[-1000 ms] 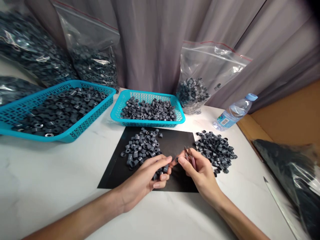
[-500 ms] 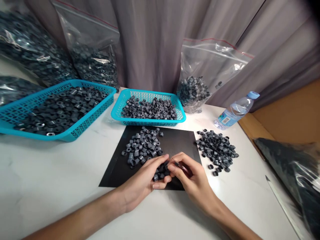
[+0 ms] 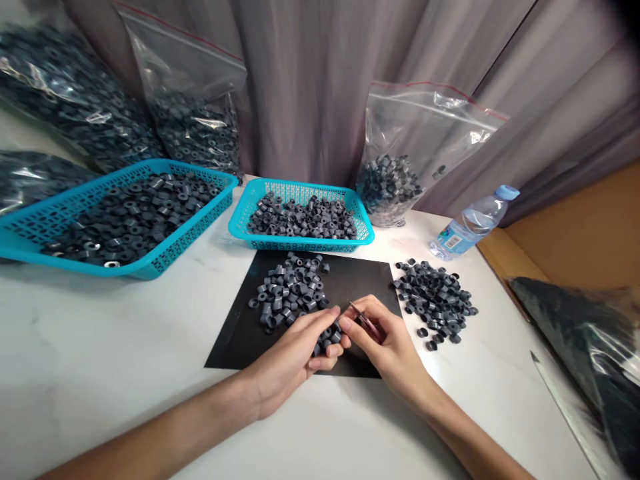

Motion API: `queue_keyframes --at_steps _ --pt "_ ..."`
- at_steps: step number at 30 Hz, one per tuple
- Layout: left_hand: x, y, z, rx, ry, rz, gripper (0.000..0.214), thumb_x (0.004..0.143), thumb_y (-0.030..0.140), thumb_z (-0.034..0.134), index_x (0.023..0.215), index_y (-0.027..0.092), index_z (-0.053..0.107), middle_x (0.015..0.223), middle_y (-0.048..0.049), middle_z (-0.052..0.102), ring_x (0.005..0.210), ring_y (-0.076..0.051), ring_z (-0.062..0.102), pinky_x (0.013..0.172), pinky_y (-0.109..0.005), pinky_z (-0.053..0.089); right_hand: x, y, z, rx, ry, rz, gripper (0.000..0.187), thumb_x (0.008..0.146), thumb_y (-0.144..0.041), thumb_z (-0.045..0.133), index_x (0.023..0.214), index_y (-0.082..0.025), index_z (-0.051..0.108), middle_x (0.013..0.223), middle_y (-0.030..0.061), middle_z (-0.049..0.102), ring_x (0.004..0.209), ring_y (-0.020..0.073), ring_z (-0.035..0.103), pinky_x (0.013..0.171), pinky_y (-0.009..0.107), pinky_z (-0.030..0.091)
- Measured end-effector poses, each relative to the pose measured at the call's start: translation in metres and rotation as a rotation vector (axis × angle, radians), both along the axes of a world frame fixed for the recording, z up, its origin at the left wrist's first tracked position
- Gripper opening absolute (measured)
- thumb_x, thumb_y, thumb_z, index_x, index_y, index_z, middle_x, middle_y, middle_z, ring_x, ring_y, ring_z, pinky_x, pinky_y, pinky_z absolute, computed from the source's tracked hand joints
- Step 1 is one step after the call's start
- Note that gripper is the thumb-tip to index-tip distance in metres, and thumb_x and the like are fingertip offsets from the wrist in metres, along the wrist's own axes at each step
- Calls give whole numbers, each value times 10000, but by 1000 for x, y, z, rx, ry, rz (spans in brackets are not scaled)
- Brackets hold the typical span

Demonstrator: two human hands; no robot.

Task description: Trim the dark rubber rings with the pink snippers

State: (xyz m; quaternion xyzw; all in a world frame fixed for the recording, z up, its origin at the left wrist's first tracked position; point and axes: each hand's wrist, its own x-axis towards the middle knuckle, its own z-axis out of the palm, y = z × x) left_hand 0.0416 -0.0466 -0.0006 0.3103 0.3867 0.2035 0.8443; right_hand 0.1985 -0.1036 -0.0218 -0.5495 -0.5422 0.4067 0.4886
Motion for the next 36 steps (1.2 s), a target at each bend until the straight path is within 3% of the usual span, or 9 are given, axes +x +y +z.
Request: queue_keyframes --at_steps 12,18,25,36 --pt "0 -1 3 -12 8 0 260 935 381 593 997 129 612 839 -22 567 632 -42 440 541 -145 301 0 2 -2 -20 79 -23 206 963 -386 568 860 -209 546 736 -30 576 677 110 549 647 233 432" --pt "-2 -1 0 14 -41 3 244 907 379 631 979 145 630 892 -11 545 671 -55 450 540 -175 285 3 -1 2 22 17 -60 195 851 -392 715 895 -215 647 885 2 570 732 120 556 623 228 448" --pt "-2 -2 1 51 -5 -44 287 902 429 620 986 156 646 849 -10 538 661 -64 417 547 -187 271 6 1 2 -30 -7 -23 253 909 -424 631 800 -198 660 811 8 556 717 134 513 638 254 420" --pt "-2 -2 1 89 -14 -69 287 918 430 597 973 150 633 854 -8 523 670 -63 405 569 -188 274 7 2 2 -76 103 34 240 871 -428 685 839 -191 663 835 3 545 762 142 540 709 268 441"
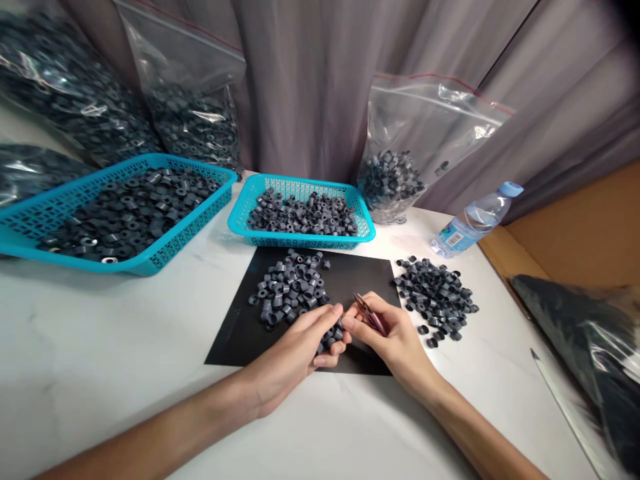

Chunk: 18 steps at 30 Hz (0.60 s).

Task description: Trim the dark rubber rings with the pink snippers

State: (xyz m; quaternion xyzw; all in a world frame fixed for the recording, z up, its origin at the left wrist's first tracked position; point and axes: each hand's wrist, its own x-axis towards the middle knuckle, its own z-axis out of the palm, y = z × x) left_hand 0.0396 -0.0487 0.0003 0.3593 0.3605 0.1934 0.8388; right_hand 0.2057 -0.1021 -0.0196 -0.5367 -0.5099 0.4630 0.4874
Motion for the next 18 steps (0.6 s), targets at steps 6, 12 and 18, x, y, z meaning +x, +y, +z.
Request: queue_keyframes --at_steps 6,12,18 --pt "1 0 2 -7 12 3 281 927 425 582 997 156 625 846 -7 528 666 -66 402 571 -195 267 0 1 1 18 -27 -29 288 880 -472 653 805 -195 638 811 -2 545 734 138 542 686 265 445" --pt "1 -1 3 -12 8 23 273 892 420 633 976 160 631 857 3 524 672 -66 409 570 -210 258 0 1 -2 -16 14 -5 284 815 -464 733 840 -193 649 847 2 536 756 145 580 704 270 474" --pt "1 -2 5 -47 11 39 274 864 419 658 944 158 643 813 -5 541 625 -67 398 554 -229 251 -1 2 0 2 -35 -19 297 884 -483 648 825 -192 640 797 5 551 716 138 528 659 262 438"
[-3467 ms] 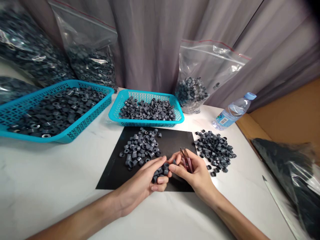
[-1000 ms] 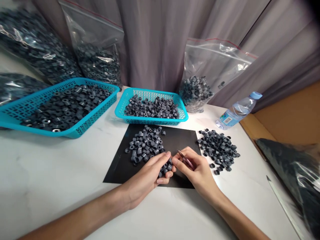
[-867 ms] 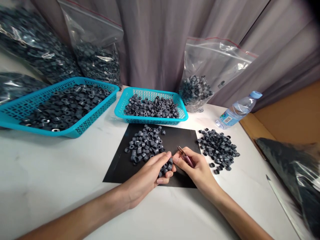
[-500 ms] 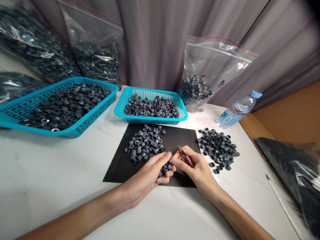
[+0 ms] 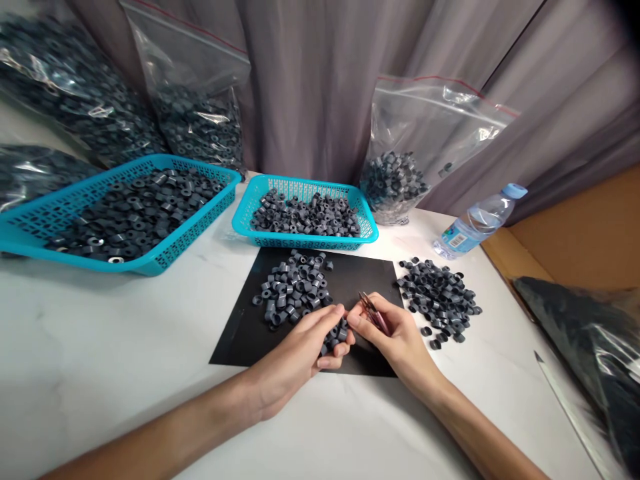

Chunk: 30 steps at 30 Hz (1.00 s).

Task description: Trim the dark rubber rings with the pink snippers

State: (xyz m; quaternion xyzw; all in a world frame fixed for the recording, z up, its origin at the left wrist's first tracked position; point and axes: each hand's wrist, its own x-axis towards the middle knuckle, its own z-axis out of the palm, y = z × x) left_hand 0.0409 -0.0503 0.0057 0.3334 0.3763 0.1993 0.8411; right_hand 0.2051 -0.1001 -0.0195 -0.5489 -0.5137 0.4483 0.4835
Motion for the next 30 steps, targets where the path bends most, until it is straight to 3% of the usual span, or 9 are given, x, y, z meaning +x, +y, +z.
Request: queue_keyframes --at_steps 9,16,21,26,30 --pt "-2 3 3 -21 -40 -25 225 909 346 615 925 124 651 828 -17 531 609 -47 385 519 -176 229 3 1 -7 -31 -24 -88 347 934 -522 551 898 -193 655 778 4 542 704 141 512 626 263 423" --pt "1 7 5 -58 -74 -46 243 933 315 569 898 99 673 794 -19 507 587 -42 385 481 -159 209 22 4 -21 204 -505 -215 354 987 -424 480 1249 -235 625 1027 79 542 974 222 545 860 364 465" --pt "-1 9 5 -35 -61 -42 259 930 344 584 917 104 682 830 -34 541 602 -41 391 482 -147 228 27 4 -28 278 -657 -207 429 1010 -346 434 1432 -275 476 1014 74 505 901 214 549 811 368 487" --pt "-5 11 1 26 -55 -30 248 915 348 618 934 111 688 889 -59 597 651 -55 419 489 -142 255 27 4 -29 263 -676 -227 409 998 -317 482 1406 -278 489 1020 70 566 920 221 596 827 371 494" --pt "-5 12 0 56 -70 -30 227 921 333 607 952 125 693 946 -82 637 699 -74 463 503 -147 284 27 6 -25 263 -591 -224 215 971 -310 548 1159 -247 631 1080 75 628 1006 233 609 901 383 487"
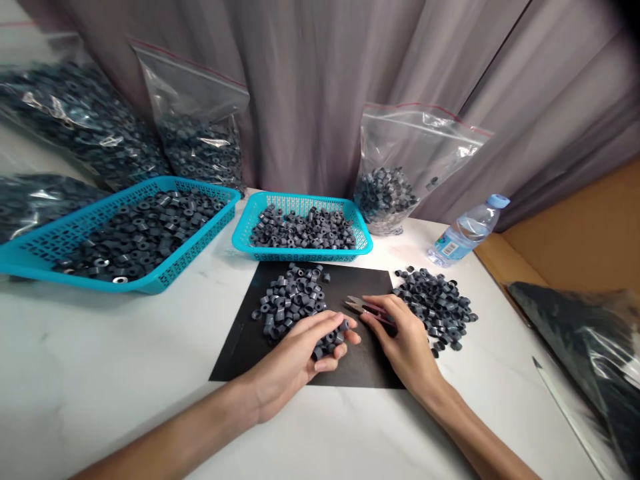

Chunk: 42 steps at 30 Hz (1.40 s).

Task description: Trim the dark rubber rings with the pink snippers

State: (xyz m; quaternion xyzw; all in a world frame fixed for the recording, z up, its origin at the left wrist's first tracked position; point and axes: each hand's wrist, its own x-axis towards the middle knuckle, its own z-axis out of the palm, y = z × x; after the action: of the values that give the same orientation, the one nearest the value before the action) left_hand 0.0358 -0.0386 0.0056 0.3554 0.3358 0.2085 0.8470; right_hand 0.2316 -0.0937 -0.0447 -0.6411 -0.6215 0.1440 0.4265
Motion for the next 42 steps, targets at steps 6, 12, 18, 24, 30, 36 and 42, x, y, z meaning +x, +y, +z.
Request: queue_keyframes --at_steps 6,12,18,24,30,36,42 --pt "1 0 2 1 -6 -9 218 926 305 587 947 124 706 936 -78 648 705 -81 495 501 -159 290 4 4 0 -30 68 13 197 953 -348 577 1077 -226 668 1106 88 623 1047 242 593 926 396 488" --pt "1 3 0 -59 -25 -7 251 928 319 571 991 121 712 901 -78 648 670 -82 500 481 -161 286 5 3 -4 -41 36 -8 276 967 -401 534 1114 -225 687 1152 108 599 1081 255 586 931 408 504" --pt "1 5 -3 -146 -9 12 291 922 341 560 962 95 710 843 -58 610 629 -68 464 447 -152 251 2 2 -4 -3 -160 -25 239 972 -329 536 1120 -219 688 1077 104 612 1041 262 557 911 435 488" --pt "1 6 -6 -149 -10 23 260 898 309 590 934 75 699 818 -50 579 617 -60 436 436 -146 232 6 2 24 -44 -240 91 268 985 -331 510 1200 -229 633 1081 99 633 1015 253 575 889 414 494" --pt "4 7 -4 -128 18 33 159 864 239 580 866 104 665 850 -57 587 625 -66 450 441 -149 235 4 44 30 -91 -251 239 201 977 -263 506 1124 -211 634 1053 81 636 887 197 611 811 348 511" --pt "1 6 -5 -107 12 25 127 840 211 553 847 119 640 846 -49 572 636 -72 452 456 -155 247 -20 90 9 -25 -243 134 162 932 -303 601 1060 -217 650 976 54 617 794 185 595 729 320 485" --pt "1 7 -4 -164 6 50 79 821 176 526 815 128 589 774 -12 496 579 -53 385 444 -165 192 -21 65 24 -8 -163 168 138 948 -280 589 1047 -241 677 946 26 610 813 160 586 764 292 483"
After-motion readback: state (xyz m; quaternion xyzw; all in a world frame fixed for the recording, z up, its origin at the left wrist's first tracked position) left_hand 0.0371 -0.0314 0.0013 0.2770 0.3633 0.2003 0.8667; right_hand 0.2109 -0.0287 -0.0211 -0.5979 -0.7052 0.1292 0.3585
